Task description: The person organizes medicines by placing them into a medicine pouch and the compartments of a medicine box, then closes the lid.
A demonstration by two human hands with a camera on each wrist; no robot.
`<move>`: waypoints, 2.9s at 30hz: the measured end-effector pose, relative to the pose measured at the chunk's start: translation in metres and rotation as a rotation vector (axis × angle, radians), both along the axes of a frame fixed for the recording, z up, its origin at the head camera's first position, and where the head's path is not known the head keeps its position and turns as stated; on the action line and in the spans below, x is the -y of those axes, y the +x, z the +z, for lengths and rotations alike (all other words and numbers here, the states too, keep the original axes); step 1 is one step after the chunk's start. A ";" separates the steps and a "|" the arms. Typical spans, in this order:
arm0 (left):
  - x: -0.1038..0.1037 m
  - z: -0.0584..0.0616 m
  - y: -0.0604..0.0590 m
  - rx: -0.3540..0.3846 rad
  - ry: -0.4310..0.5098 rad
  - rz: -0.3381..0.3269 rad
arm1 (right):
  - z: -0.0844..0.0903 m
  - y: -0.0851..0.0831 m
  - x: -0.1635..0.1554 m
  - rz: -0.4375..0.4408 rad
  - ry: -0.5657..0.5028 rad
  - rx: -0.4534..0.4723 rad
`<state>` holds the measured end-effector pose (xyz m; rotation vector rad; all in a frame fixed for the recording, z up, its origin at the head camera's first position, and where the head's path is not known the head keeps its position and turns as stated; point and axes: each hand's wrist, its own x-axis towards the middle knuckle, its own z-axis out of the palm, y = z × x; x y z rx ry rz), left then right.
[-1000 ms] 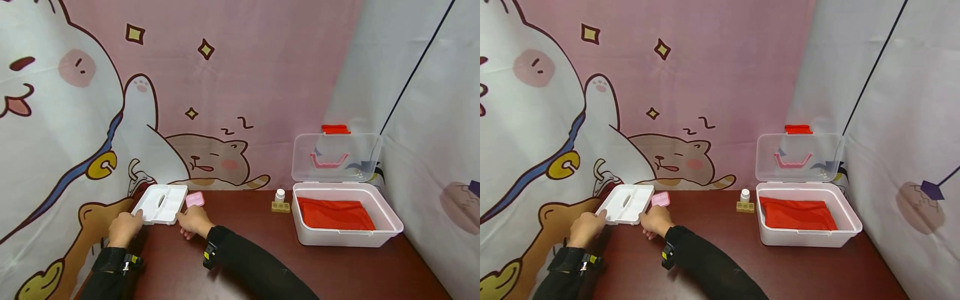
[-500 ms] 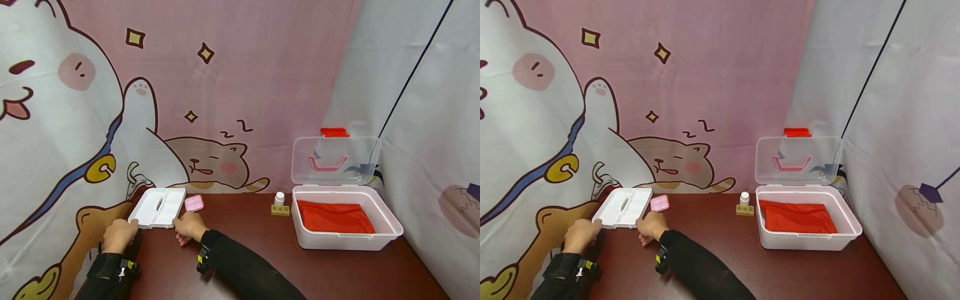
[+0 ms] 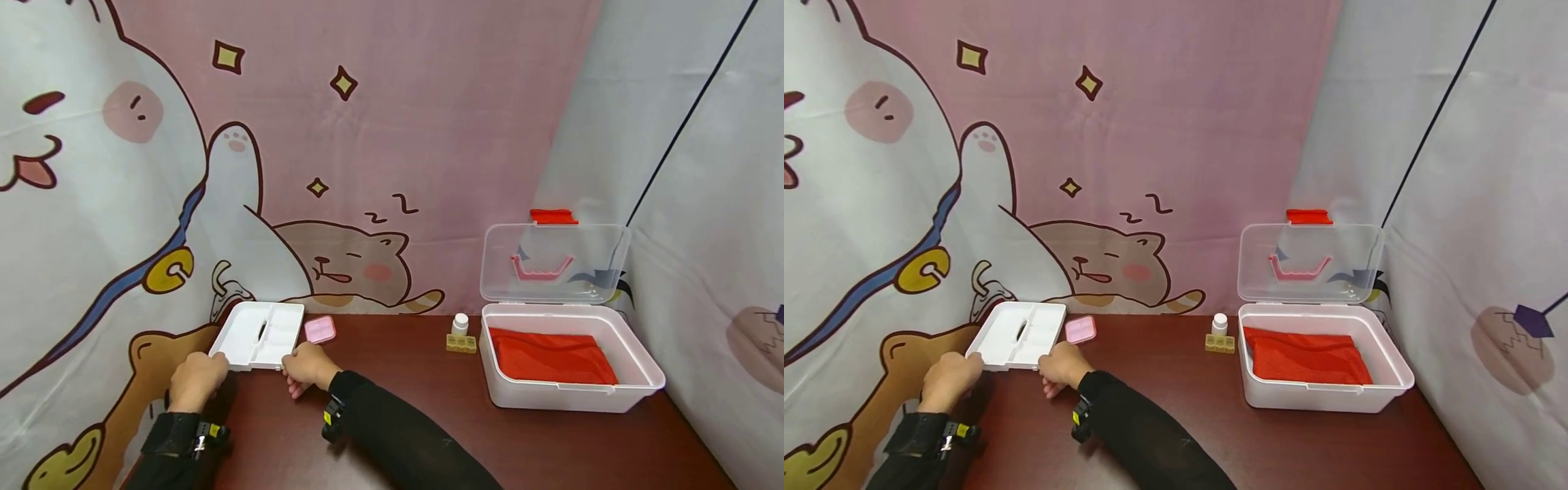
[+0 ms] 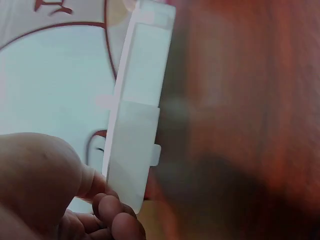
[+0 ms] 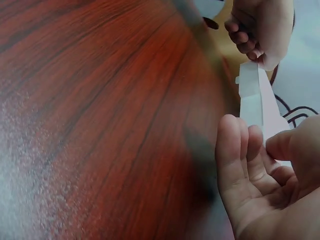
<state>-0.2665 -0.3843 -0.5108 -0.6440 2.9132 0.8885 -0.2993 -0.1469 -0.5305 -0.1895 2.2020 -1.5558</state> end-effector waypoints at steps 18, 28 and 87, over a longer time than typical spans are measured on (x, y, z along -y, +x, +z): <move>-0.084 0.045 0.015 -0.091 -0.010 -0.246 | 0.035 0.008 -0.118 -0.071 0.064 -0.244; -0.179 0.032 0.029 -0.128 -0.026 -0.321 | 0.034 0.036 -0.228 -0.013 0.270 -0.311; -0.149 0.006 -0.108 -0.014 -0.308 -0.736 | -0.009 0.061 -0.309 0.082 0.320 -0.120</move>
